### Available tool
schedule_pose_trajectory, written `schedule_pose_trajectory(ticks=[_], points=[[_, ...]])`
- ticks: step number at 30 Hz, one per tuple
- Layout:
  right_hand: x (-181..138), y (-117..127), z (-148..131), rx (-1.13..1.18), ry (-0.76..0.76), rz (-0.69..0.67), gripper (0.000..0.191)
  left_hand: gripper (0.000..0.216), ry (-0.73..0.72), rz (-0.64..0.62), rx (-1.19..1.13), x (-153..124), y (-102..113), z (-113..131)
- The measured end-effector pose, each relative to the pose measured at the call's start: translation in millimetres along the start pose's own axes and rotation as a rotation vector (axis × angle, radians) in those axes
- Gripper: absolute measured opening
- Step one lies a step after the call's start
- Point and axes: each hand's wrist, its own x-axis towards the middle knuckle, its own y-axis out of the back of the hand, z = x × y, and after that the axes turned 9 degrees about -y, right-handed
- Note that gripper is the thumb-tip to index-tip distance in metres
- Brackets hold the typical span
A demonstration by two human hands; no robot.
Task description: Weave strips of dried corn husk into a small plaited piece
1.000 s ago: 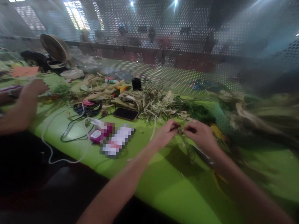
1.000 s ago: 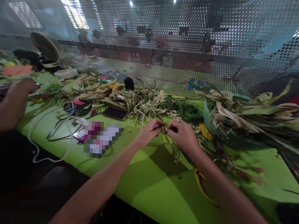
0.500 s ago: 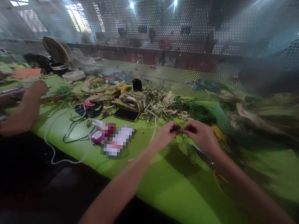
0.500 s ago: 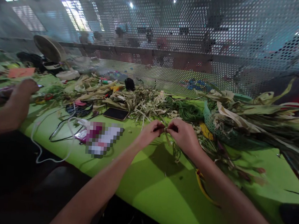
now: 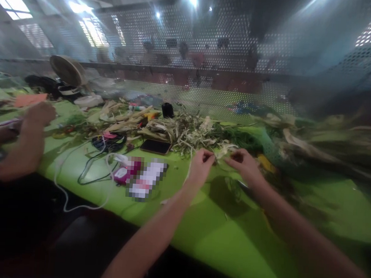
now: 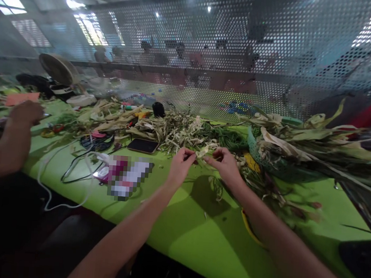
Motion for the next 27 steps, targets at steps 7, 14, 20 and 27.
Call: schedule_pose_trajectory(ticks=[7, 14, 20, 27], points=[[-15, -15, -13, 0.275, -0.115, -0.249, 0.043, 0.006, -0.046, -0.063, 0.027, -9, -6, 11], [-12, -15, -8, 0.405, -0.073, -0.193, 0.04, 0.009, 0.02, -0.092, 0.05, -5, 1, 11], [-2, -6, -7, 0.475, -0.05, -0.117, 0.045, 0.01, 0.022, -0.087, 0.126, 3, 12, 13], [0, -2, -14, 0.388, -0.01, -0.159, 0.045, 0.021, -0.174, -0.222, 0.27, 4, 12, 25]])
